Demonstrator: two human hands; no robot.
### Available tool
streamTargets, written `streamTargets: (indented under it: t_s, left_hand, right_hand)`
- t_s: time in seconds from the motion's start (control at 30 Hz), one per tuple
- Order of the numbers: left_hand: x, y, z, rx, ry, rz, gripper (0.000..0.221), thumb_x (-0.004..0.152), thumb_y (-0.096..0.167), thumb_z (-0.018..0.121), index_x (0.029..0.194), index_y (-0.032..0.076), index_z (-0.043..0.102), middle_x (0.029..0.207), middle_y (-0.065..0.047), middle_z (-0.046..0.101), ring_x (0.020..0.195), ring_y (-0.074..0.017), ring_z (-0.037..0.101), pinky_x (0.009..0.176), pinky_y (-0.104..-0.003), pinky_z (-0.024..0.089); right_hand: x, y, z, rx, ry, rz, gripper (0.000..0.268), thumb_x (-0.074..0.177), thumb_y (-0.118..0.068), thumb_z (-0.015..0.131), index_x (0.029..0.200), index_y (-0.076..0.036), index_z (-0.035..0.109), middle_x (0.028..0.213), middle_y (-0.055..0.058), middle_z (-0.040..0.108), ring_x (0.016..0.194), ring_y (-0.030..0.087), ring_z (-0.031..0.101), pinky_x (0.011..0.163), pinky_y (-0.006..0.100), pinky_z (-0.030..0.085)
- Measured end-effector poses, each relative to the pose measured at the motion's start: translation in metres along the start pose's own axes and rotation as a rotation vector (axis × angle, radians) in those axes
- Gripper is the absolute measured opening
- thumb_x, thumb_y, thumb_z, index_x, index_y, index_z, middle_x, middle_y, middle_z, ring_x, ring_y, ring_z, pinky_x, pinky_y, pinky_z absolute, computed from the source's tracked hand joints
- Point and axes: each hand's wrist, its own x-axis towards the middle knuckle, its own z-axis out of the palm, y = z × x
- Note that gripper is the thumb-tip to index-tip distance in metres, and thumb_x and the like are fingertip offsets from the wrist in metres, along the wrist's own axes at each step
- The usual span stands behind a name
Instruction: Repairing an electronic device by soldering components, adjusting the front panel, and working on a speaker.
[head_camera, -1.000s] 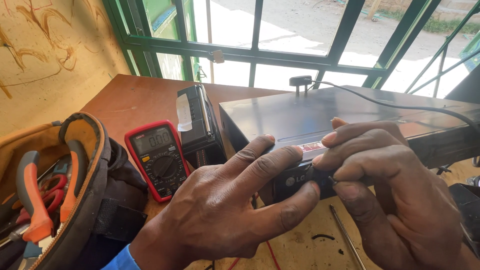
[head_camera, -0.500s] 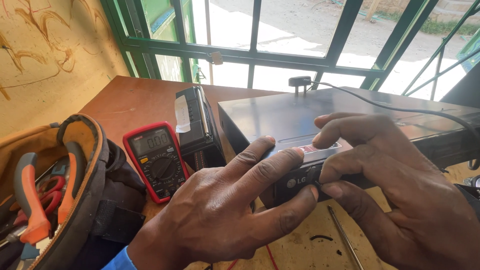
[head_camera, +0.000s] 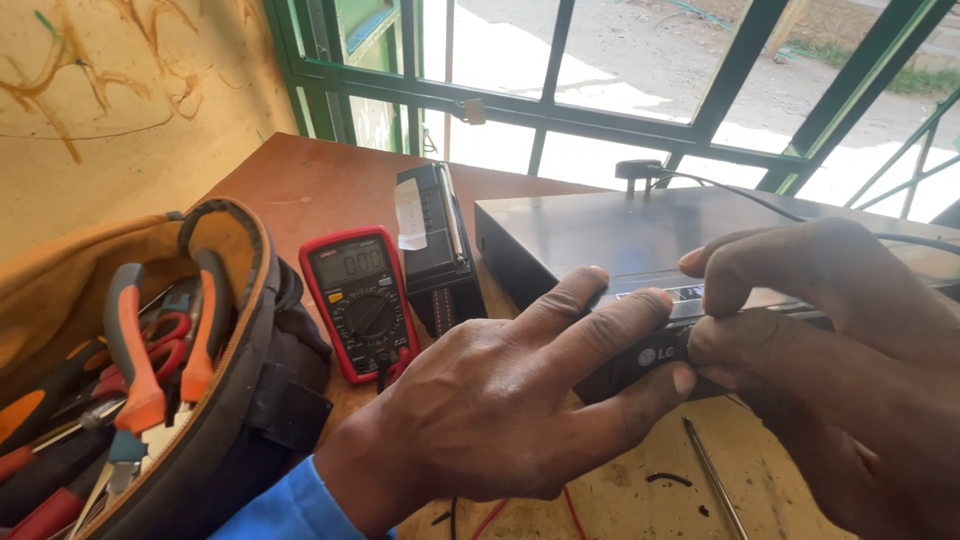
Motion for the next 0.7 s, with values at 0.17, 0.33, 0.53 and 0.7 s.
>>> streamTargets:
  t_s: [0.17, 0.33, 0.53, 0.7]
  left_hand:
    - [0.003, 0.001, -0.002, -0.056, 0.017, -0.001, 0.016, 0.109, 0.008, 0.065, 0.125, 0.007, 0.067, 0.130, -0.025, 0.056, 0.110, -0.0484, 0.067, 0.036, -0.048, 0.046]
    - [-0.001, 0.000, -0.001, -0.026, 0.042, -0.003, 0.019, 0.110, 0.010, 0.064, 0.130, 0.009, 0.066, 0.137, -0.025, 0.056, 0.108, -0.0438, 0.067, 0.041, -0.047, 0.048]
    - [-0.004, 0.000, 0.001, -0.023, 0.032, -0.011, 0.022, 0.110, 0.011, 0.065, 0.132, 0.010, 0.064, 0.135, -0.026, 0.058, 0.110, -0.0476, 0.070, 0.042, -0.051, 0.049]
    - [-0.004, 0.002, 0.002, -0.013, 0.076, -0.007, 0.017, 0.111, 0.013, 0.065, 0.127, 0.009, 0.067, 0.132, -0.025, 0.060, 0.107, -0.0459, 0.071, 0.042, -0.049, 0.049]
  right_hand:
    - [0.006, 0.005, -0.003, -0.024, -0.068, -0.084, 0.013, 0.093, -0.005, 0.058, 0.105, -0.005, 0.063, 0.111, 0.017, 0.060, 0.105, 0.029, 0.073, 0.076, 0.031, 0.061]
    - [0.020, 0.015, -0.007, -0.084, -0.107, -0.164, 0.024, 0.095, -0.023, 0.053, 0.089, -0.008, 0.071, 0.099, 0.008, 0.066, 0.076, 0.018, 0.068, 0.067, 0.031, 0.055]
    - [0.024, 0.026, -0.009, 0.075, -0.167, -0.020, 0.012, 0.085, -0.022, 0.067, 0.089, -0.012, 0.073, 0.098, 0.003, 0.072, 0.089, 0.015, 0.073, 0.081, 0.028, 0.057]
    - [0.021, 0.040, -0.006, 0.168, -0.218, 0.121, 0.012, 0.077, -0.027, 0.076, 0.077, -0.016, 0.075, 0.091, -0.003, 0.077, 0.084, 0.009, 0.078, 0.076, 0.025, 0.061]
